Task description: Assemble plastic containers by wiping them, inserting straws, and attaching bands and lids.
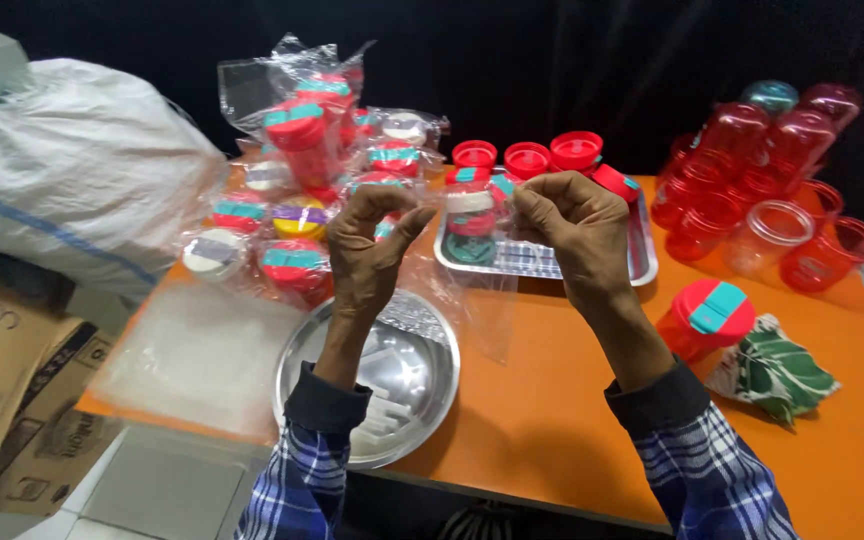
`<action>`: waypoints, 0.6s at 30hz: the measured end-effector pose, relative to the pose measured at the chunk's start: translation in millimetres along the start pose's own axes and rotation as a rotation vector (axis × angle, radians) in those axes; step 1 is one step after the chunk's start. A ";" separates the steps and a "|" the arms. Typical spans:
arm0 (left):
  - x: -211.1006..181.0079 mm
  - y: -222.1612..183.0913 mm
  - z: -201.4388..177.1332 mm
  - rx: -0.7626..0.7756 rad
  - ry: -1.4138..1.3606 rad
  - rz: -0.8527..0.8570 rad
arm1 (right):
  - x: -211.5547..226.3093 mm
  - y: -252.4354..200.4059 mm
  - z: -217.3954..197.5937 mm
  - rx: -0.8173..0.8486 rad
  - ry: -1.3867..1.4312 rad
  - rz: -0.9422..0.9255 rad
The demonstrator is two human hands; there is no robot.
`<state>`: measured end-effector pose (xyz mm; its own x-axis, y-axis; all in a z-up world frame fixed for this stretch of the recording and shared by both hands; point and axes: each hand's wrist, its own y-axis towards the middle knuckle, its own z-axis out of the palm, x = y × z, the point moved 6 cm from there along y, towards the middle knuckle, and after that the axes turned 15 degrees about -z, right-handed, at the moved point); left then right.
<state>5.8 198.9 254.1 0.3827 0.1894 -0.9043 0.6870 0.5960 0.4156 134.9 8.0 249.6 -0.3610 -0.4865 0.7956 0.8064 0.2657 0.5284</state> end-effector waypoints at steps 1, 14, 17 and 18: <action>1.9 -2.3 5.4 0.009 -0.007 -0.005 | 0.4 -0.1 -6.4 -0.008 -0.010 0.000; 26.7 -27.6 41.2 0.195 -0.005 -0.188 | 13.4 -6.0 -63.1 0.095 -0.177 -0.055; 33.7 -28.2 49.2 0.162 -0.082 -0.179 | 5.8 -6.0 -65.7 0.104 -0.180 -0.073; 36.8 -28.9 49.4 0.103 -0.081 -0.173 | 2.4 -6.1 -66.2 0.115 -0.172 -0.086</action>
<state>30.5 150.1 213.6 0.2989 0.0253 -0.9540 0.8047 0.5307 0.2662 160.1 -49.9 228.7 -0.5086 -0.3644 0.7801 0.7140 0.3278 0.6187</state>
